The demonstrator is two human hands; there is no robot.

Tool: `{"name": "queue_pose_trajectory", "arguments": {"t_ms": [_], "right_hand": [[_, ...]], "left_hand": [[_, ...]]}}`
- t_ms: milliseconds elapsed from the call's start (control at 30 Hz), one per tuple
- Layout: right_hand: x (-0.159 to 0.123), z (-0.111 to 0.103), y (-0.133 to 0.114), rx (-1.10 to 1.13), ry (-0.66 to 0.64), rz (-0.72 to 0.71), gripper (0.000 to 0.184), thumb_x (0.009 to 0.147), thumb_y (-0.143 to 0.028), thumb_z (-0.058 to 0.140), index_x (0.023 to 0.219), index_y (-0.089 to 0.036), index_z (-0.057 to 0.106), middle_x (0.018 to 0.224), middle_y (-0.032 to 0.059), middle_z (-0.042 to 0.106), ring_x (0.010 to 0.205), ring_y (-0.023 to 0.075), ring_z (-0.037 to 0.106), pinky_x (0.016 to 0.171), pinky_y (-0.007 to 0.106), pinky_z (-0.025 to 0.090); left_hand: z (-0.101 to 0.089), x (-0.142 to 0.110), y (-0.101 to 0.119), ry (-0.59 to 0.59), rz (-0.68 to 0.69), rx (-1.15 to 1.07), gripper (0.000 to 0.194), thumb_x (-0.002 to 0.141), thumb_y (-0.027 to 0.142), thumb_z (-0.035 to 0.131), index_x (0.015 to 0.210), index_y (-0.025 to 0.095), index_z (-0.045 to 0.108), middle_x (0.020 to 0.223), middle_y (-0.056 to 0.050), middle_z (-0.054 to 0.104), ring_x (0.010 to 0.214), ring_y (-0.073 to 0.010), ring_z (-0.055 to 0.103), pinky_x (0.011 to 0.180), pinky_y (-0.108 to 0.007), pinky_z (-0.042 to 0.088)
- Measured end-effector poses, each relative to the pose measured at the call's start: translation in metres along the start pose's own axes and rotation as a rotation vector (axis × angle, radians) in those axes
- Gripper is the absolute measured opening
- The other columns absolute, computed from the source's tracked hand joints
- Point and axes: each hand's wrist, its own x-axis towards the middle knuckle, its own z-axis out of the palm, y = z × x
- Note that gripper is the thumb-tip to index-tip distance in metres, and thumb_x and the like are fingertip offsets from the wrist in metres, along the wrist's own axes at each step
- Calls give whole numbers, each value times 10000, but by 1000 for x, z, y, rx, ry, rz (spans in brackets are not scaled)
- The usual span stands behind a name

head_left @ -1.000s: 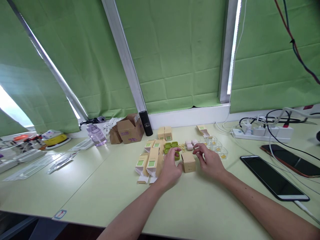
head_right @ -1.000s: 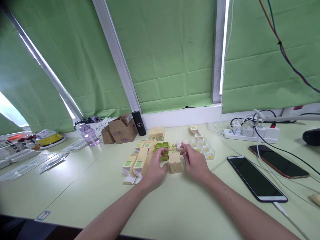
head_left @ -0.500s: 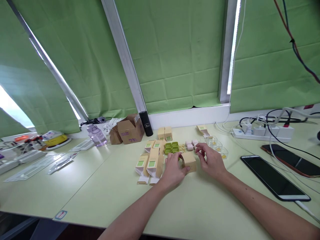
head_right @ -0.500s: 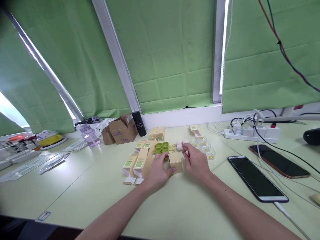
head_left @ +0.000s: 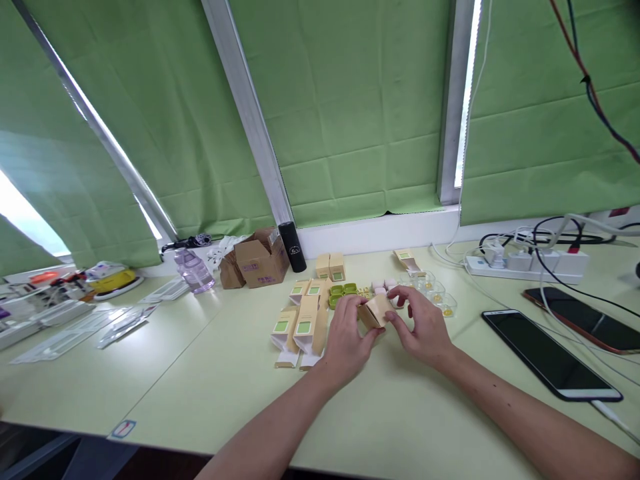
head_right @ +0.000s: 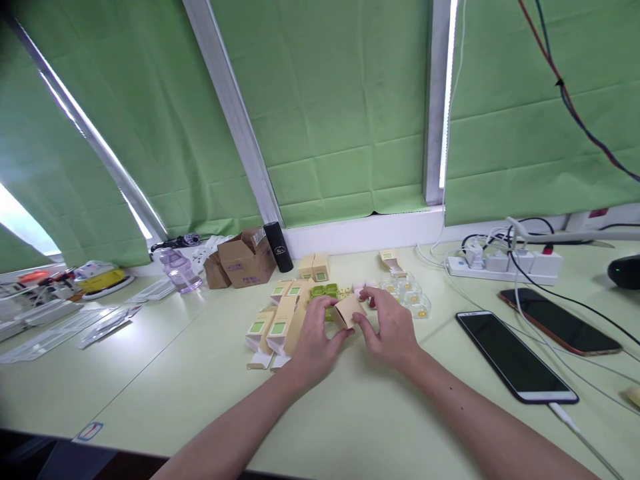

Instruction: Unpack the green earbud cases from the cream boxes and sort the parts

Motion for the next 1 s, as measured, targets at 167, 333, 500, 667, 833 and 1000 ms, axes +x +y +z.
{"name": "queue_pose_trajectory", "arguments": {"t_ms": [167, 333, 500, 667, 833, 1000], "right_hand": [[-3, 2, -4, 39, -12, -46, 390, 953, -418, 584, 1280, -234, 479, 1137, 118, 659, 926, 254, 649, 739, 374, 528], [-6, 5, -6, 62, -22, -93, 448, 944, -400, 618, 1318, -229, 441, 1174, 133, 643, 944, 263, 642, 756, 398, 545], [-6, 7, -7, 125, -22, -98, 396, 953, -335, 612, 1299, -231, 449, 1173, 127, 636, 870, 236, 622, 720, 400, 559], [-5, 8, -9, 169, -2, -120, 381, 958, -287, 595, 1304, -239, 441, 1158, 116, 630, 900, 237, 630, 757, 410, 580], [-6, 9, -9, 170, 9, -122, 369, 959, -278, 591, 1297, -238, 449, 1151, 116, 628, 887, 233, 632, 759, 414, 586], [-6, 10, -7, 171, 5, -125, 378, 956, -262, 585, 1305, -232, 445, 1154, 119, 625, 886, 229, 626, 771, 411, 584]], "left_hand": [[-2, -1, -3, 67, 152, 163, 373, 930, 254, 655, 1266, 244, 495, 1286, -141, 545, 1261, -313, 537, 1038, -508, 487], [-2, 0, -6, 116, 305, 310, 343, 946, 177, 602, 1258, 239, 473, 1207, -135, 559, 1153, -292, 574, 954, -491, 535], [0, 3, -7, 241, 476, 414, 324, 929, 115, 613, 1219, 192, 491, 1117, -116, 567, 1068, -264, 567, 882, -448, 569], [1, 5, -6, 287, 526, 457, 308, 916, 94, 627, 1192, 166, 513, 1084, -115, 574, 1045, -250, 564, 869, -419, 579], [2, 4, -6, 288, 508, 463, 308, 927, 87, 593, 1211, 176, 510, 1099, -119, 573, 1050, -248, 574, 885, -428, 582], [2, 2, -5, 272, 480, 471, 331, 924, 88, 594, 1231, 173, 504, 1106, -124, 570, 1066, -259, 583, 891, -433, 579]]}}
